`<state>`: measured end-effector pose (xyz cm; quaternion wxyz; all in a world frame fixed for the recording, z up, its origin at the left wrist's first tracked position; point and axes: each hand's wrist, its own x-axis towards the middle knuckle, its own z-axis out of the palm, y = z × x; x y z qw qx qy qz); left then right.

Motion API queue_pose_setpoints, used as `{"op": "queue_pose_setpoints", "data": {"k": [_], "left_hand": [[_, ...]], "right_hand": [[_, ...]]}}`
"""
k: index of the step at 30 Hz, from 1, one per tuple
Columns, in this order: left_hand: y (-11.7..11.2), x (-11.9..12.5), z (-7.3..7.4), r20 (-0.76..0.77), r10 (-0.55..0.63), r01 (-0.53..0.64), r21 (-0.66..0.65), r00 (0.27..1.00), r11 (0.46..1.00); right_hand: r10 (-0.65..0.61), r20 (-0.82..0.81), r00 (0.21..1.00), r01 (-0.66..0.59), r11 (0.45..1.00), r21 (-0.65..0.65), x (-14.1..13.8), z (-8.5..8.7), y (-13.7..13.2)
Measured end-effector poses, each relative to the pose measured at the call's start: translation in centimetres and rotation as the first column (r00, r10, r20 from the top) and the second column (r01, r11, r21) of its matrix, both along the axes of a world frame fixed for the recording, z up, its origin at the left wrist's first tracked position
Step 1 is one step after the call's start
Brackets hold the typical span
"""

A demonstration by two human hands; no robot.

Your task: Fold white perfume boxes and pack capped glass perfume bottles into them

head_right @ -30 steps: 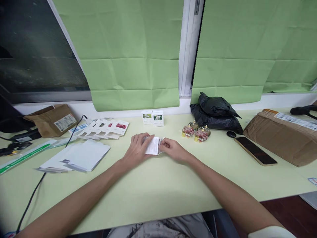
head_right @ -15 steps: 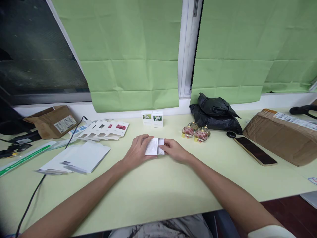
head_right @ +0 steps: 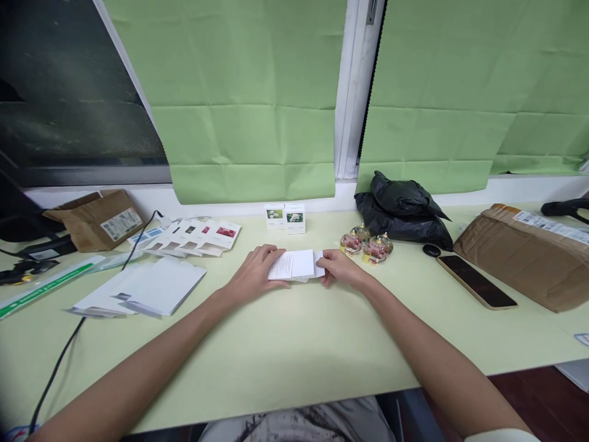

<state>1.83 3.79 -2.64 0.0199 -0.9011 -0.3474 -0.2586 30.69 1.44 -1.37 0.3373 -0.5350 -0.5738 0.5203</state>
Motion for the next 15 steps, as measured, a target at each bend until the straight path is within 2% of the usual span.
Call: {"op": "queue_pose_setpoints", "data": {"k": [7,11,15], "left_hand": [[0.2,-1.9,1.2,-0.077,0.014,-0.022,-0.102,0.997,0.995],[0.2,-2.8,2.1,-0.093,0.02,-0.031,-0.122,0.995,0.992],[0.4,-3.3,2.2,-0.072,0.023,-0.033,-0.145,0.997,0.989]], "right_hand": [[0.052,0.31,0.949,-0.057,0.998,0.009,1.6,-1.0,0.4],[0.085,0.349,0.933,-0.091,0.996,0.002,2.1,-1.5,0.7],[0.09,0.377,0.922,-0.101,0.995,0.009,2.3,-1.7,0.9]]}}
